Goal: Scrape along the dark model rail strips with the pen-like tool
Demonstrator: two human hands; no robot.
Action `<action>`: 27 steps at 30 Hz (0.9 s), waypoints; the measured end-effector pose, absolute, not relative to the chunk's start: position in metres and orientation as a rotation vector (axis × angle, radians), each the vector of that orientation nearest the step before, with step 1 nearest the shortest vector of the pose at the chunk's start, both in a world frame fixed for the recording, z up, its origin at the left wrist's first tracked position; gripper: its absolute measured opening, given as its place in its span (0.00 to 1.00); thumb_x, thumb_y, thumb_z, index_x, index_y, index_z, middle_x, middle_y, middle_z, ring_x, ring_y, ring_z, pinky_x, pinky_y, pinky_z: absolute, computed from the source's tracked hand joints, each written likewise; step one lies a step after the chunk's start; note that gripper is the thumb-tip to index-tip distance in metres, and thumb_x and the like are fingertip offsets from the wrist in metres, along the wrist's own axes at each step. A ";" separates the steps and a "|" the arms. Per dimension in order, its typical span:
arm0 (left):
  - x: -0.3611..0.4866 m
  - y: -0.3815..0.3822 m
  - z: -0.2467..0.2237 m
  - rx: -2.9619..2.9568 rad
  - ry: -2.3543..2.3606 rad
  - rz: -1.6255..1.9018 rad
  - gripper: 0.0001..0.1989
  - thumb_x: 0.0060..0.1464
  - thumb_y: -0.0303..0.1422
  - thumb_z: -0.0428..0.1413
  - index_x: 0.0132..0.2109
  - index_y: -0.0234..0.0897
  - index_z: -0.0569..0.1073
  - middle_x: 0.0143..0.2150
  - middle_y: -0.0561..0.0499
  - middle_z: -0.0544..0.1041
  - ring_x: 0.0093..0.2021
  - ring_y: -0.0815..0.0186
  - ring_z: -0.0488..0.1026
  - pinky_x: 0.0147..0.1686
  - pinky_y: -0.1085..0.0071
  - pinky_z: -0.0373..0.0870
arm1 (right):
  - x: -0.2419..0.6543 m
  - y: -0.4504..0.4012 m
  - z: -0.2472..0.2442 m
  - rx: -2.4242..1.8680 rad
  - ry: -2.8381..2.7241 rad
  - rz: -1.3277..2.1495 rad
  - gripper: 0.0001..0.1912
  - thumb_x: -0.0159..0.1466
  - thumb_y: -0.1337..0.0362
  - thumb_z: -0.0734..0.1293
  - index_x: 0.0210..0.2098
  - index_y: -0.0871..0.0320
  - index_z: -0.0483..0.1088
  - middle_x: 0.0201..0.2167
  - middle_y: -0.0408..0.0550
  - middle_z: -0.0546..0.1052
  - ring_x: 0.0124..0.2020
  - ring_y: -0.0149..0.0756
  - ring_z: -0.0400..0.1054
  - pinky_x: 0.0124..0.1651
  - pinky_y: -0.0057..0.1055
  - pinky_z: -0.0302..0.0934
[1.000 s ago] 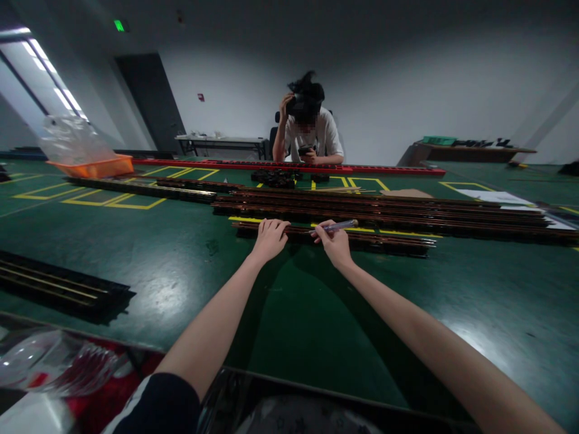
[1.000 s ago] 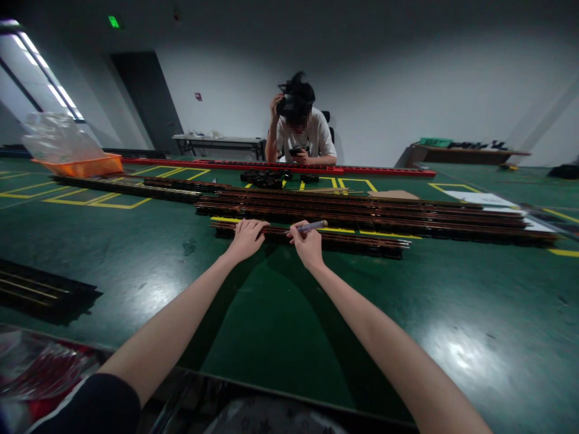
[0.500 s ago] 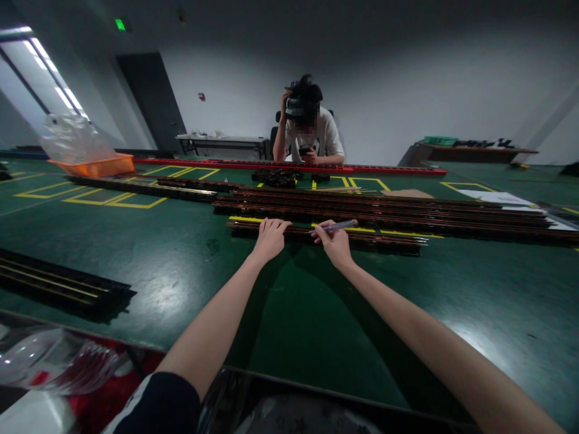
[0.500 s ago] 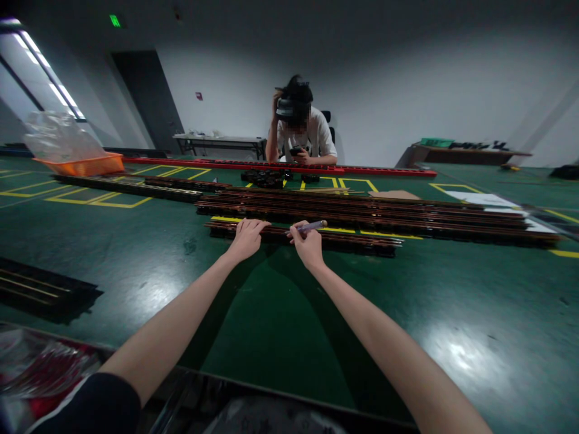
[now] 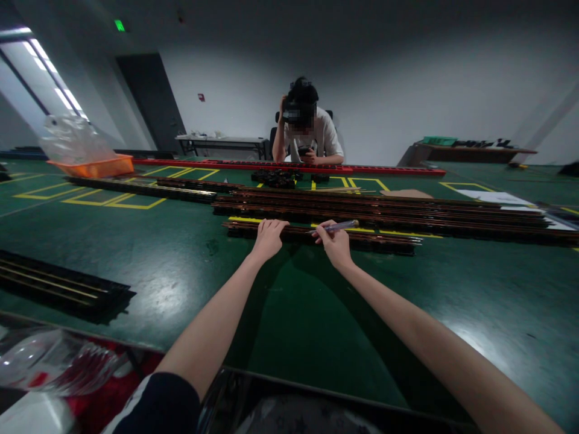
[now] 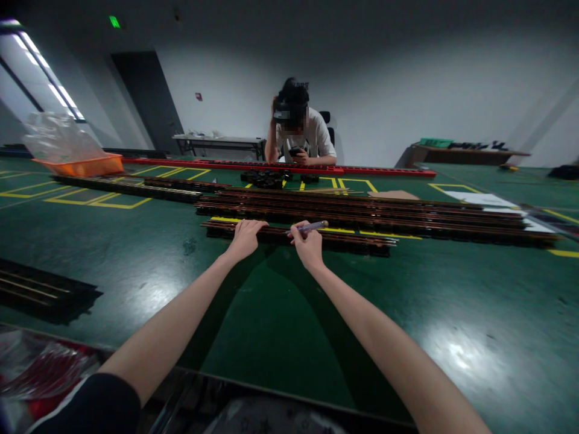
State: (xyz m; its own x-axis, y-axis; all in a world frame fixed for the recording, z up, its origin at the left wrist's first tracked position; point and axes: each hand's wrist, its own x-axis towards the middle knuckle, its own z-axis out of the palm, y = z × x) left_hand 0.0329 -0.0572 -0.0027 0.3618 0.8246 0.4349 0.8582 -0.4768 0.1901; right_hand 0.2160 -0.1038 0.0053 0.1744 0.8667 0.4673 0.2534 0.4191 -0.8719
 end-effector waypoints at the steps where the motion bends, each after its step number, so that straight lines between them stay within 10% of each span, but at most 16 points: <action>1: 0.033 -0.057 -0.003 -2.534 -1.566 -0.748 0.28 0.48 0.16 0.41 0.53 0.39 0.68 0.51 0.48 0.72 0.56 0.60 0.62 0.61 0.56 0.51 | 0.216 -0.104 0.005 -1.099 -1.352 0.586 0.11 0.57 0.56 0.64 0.29 0.58 0.65 0.24 0.47 0.76 0.22 0.31 0.69 0.27 0.29 0.66; 27: 0.034 -0.060 0.002 -2.560 -1.613 -0.697 0.19 0.55 0.38 0.48 0.52 0.37 0.67 0.50 0.45 0.70 0.54 0.56 0.62 0.60 0.56 0.51 | 0.217 -0.105 0.007 -1.173 -1.280 0.549 0.13 0.56 0.54 0.64 0.27 0.58 0.65 0.22 0.46 0.74 0.19 0.31 0.67 0.25 0.28 0.63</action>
